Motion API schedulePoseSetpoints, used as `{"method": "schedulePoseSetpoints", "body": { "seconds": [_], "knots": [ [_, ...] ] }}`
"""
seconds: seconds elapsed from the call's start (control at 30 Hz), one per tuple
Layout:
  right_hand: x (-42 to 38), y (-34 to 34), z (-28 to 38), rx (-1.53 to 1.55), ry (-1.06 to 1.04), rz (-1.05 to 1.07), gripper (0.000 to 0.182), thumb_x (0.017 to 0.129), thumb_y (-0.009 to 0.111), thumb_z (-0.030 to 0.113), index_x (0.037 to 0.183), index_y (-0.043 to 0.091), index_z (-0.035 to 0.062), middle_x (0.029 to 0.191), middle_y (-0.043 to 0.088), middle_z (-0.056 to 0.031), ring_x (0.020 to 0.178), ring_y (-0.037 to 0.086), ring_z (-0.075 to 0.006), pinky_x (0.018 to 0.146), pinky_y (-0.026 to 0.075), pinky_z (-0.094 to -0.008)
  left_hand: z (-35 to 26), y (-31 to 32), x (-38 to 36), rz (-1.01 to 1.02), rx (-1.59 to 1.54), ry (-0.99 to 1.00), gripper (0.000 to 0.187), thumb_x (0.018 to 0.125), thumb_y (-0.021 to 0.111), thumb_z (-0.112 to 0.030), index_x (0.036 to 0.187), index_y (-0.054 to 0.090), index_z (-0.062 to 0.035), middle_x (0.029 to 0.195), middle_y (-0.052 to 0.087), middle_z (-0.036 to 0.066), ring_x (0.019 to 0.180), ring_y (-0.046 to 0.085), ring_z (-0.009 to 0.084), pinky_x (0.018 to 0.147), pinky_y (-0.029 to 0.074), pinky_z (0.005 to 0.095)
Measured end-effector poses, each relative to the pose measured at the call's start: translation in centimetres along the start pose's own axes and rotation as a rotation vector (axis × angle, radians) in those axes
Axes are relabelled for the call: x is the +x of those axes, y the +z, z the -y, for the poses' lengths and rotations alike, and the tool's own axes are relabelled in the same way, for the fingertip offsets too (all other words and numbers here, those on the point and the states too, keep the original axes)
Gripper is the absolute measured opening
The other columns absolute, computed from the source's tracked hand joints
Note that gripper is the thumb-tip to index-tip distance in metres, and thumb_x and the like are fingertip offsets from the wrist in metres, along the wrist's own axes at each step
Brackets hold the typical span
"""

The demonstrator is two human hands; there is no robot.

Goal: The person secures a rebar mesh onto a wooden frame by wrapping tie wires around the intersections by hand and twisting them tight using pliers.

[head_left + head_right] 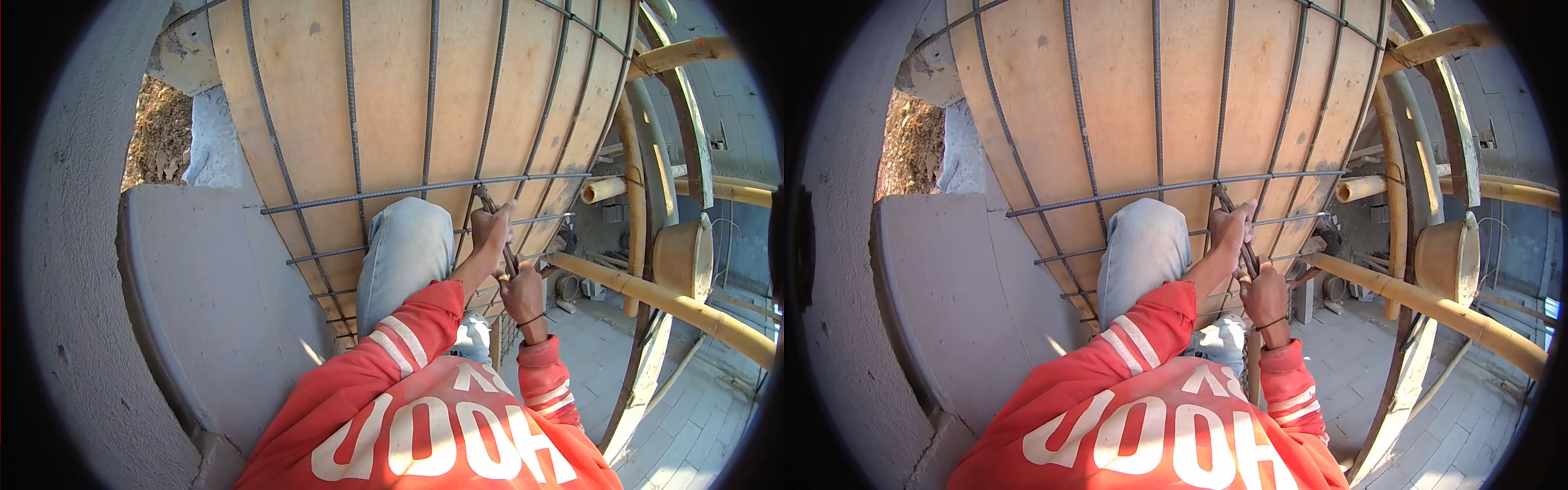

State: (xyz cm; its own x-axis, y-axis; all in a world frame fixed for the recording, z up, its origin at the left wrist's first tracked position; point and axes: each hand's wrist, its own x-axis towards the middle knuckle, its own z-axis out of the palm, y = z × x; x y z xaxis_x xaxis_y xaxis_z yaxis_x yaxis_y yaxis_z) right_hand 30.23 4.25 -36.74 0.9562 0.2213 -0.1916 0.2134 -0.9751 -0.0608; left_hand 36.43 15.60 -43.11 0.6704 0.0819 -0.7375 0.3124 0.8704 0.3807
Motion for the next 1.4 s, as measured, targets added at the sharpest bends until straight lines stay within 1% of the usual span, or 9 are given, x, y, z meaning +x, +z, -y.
{"method": "schedulePoseSetpoints", "body": {
  "seconds": [0.23, 0.4, 0.47, 0.6, 0.8, 0.87, 1.0, 1.23, 1.4],
  "knots": [
    [3.8, -2.7, -3.6, 1.664, 0.477, 1.338, 0.019, 0.093, 0.072, 0.015, 0.096, 0.054, 0.0100, 0.069, 0.041, 0.0062, 0.053, 0.035, -0.0085, 0.050, 0.028, -0.0247, -2.4, -0.3, -2.3, 0.285, -0.271, -0.156, 0.033, 0.092, 0.076, -0.036, 0.082, 0.062, -0.0082, 0.060, 0.054, 0.000, 0.054, 0.056, 0.0148, 0.055, 0.050, 0.0324],
    [4.5, -3.7, -2.6, 1.208, 0.396, 1.156, 0.021, 0.090, 0.075, 0.018, 0.095, 0.059, 0.0047, 0.072, 0.059, -0.0060, 0.063, 0.062, -0.0239, 0.055, 0.049, -0.0375, -1.6, -0.3, -0.9, 0.333, -0.264, -0.116, 0.048, 0.093, 0.073, -0.044, 0.068, 0.045, -0.0134, 0.055, 0.043, -0.002, 0.046, 0.041, 0.0117, 0.048, 0.040, 0.0312],
    [2.2, -4.1, 0.0, 0.127, 0.111, 0.497, 0.046, 0.083, 0.080, 0.026, 0.110, 0.058, -0.0044, 0.090, 0.069, -0.0166, 0.081, 0.070, -0.0325, 0.067, 0.057, -0.0416, -1.5, 0.1, -1.3, 0.276, -0.216, -0.084, 0.054, 0.093, 0.073, -0.046, 0.064, 0.039, -0.0147, 0.053, 0.041, -0.002, 0.043, 0.037, 0.0115, 0.045, 0.036, 0.0314],
    [-2.1, 2.6, 0.8, -0.159, -0.170, -0.253, 0.069, 0.074, 0.084, 0.025, 0.123, 0.048, -0.0089, 0.095, 0.066, -0.0211, 0.082, 0.069, -0.0395, 0.067, 0.055, -0.0477, -0.8, 0.7, -0.4, 0.065, -0.082, -0.022, 0.056, 0.094, 0.072, -0.044, 0.058, 0.041, -0.0135, 0.050, 0.042, -0.002, 0.042, 0.040, 0.0137, 0.043, 0.034, 0.0326],
    [0.0, 5.5, -2.4, 0.522, -0.257, 0.002, 0.035, 0.087, 0.075, 0.017, 0.108, 0.054, -0.0017, 0.078, 0.062, -0.0158, 0.063, 0.063, -0.0382, 0.055, 0.047, -0.0442, -1.7, -0.7, -0.9, -0.001, 0.172, 0.010, 0.043, 0.095, 0.068, -0.036, 0.064, 0.052, -0.0102, 0.052, 0.047, -0.001, 0.040, 0.043, 0.0090, 0.039, 0.034, 0.0267],
    [1.6, 1.1, -4.3, 1.832, 0.434, 1.287, 0.026, 0.096, 0.066, 0.020, 0.112, 0.056, 0.0018, 0.069, 0.058, -0.0095, 0.052, 0.054, -0.0227, 0.048, 0.038, -0.0342, -2.4, -0.2, -2.3, 0.029, 0.152, 0.042, 0.037, 0.094, 0.070, -0.033, 0.071, 0.059, -0.0067, 0.057, 0.054, 0.002, 0.045, 0.051, 0.0119, 0.042, 0.040, 0.0259],
    [2.1, 2.9, -5.3, 2.100, 0.270, 1.479, 0.041, 0.105, 0.051, 0.038, 0.118, 0.058, 0.0005, 0.075, 0.064, -0.0100, 0.054, 0.056, -0.0192, 0.050, 0.044, -0.0308, -1.6, 0.1, -1.9, 0.048, -0.039, 0.055, 0.032, 0.094, 0.072, -0.031, 0.083, 0.060, -0.0035, 0.066, 0.060, 0.005, 0.050, 0.056, 0.0147, 0.045, 0.045, 0.0280],
    [-0.4, 8.1, -5.2, 1.926, 0.134, 0.735, 0.059, 0.099, 0.058, 0.052, 0.127, 0.052, 0.0004, 0.104, 0.069, -0.0164, 0.086, 0.071, -0.0271, 0.076, 0.059, -0.0382, 1.0, -0.2, 0.9, -0.232, 0.645, 0.445, 0.036, 0.096, 0.068, -0.037, 0.094, 0.063, -0.0011, 0.065, 0.055, 0.000, 0.055, 0.052, 0.0115, 0.052, 0.044, 0.0282],
    [-2.3, 6.1, -4.6, 2.088, 0.083, 0.651, 0.058, 0.098, 0.059, 0.052, 0.130, 0.049, 0.0037, 0.107, 0.067, -0.0150, 0.090, 0.071, -0.0269, 0.077, 0.059, -0.0388, 0.3, 2.3, -2.2, 0.476, 0.514, 0.188, 0.037, 0.095, 0.065, -0.035, 0.092, 0.065, 0.0026, 0.070, 0.062, 0.003, 0.066, 0.059, 0.0155, 0.070, 0.051, 0.0347]
  ]
}}
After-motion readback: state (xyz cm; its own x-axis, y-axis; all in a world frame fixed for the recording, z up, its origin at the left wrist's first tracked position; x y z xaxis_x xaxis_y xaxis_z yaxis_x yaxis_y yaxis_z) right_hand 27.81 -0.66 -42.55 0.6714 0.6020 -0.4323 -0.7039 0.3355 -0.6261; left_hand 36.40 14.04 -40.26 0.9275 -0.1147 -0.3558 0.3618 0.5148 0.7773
